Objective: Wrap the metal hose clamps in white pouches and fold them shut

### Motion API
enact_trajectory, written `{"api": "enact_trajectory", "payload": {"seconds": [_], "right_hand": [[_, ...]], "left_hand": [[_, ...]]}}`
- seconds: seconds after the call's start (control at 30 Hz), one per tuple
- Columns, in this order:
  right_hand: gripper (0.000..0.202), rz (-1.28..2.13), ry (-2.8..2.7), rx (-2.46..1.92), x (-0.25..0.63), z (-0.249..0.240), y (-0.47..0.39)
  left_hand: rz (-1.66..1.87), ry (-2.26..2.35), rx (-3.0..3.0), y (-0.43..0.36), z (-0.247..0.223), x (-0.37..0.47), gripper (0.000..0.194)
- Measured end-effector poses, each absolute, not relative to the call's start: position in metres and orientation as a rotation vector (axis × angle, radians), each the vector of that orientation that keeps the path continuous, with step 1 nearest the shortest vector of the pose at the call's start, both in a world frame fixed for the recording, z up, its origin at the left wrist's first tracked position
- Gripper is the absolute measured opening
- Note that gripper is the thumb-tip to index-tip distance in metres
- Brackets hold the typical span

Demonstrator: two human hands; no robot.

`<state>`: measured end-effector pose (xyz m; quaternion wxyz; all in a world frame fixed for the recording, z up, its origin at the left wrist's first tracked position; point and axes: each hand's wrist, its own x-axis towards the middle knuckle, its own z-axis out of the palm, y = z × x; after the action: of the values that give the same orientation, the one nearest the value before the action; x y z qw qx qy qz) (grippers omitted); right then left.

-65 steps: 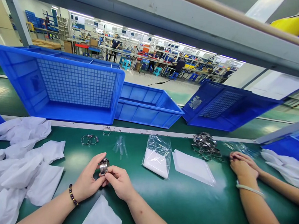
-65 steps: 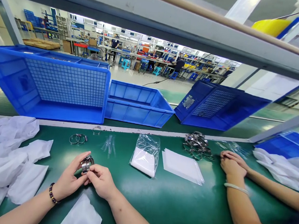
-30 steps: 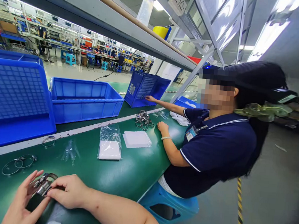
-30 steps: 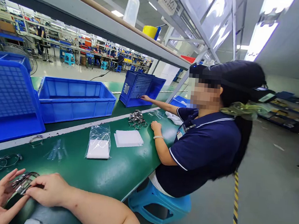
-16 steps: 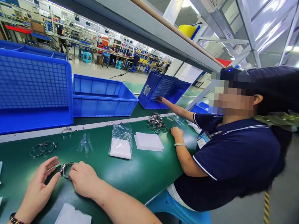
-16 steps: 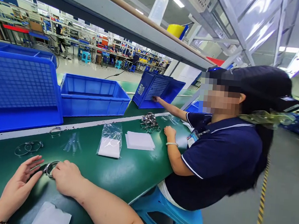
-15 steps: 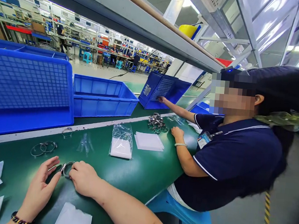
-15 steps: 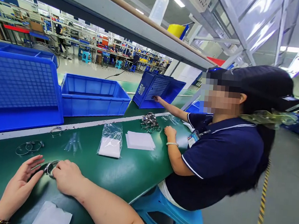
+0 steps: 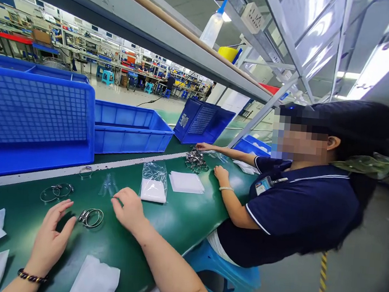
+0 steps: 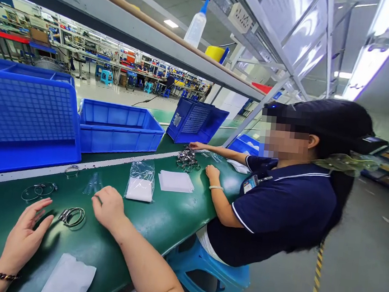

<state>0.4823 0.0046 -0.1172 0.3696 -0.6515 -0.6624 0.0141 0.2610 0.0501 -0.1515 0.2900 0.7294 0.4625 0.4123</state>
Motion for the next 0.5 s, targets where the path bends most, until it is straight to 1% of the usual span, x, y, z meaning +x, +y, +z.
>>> {"api": "enact_trajectory", "payload": {"seconds": [0.07,0.2,0.33,0.43,0.5], "right_hand": [[0.016,0.066,-1.531,-1.93,0.516,-0.106,0.003],[0.027,0.026,-1.244,-2.235,0.608,-0.098,-0.006],[0.024,0.118,-1.066,-2.504,0.685,-0.115,-0.015],[0.031,0.213,-1.026,-2.616,0.712,-0.134,-0.015],[0.031,0.249,-1.013,-2.654,0.721,-0.145,-0.012]], "left_hand": [[1.126,1.235,1.974,0.05,-0.15,0.262,0.036],[1.158,1.243,2.019,0.049,-0.146,0.263,0.035],[1.123,1.292,2.034,0.046,-0.142,0.264,0.035],[1.106,1.294,2.043,0.046,-0.141,0.264,0.035],[1.112,1.284,2.048,0.046,-0.141,0.264,0.035]]}}
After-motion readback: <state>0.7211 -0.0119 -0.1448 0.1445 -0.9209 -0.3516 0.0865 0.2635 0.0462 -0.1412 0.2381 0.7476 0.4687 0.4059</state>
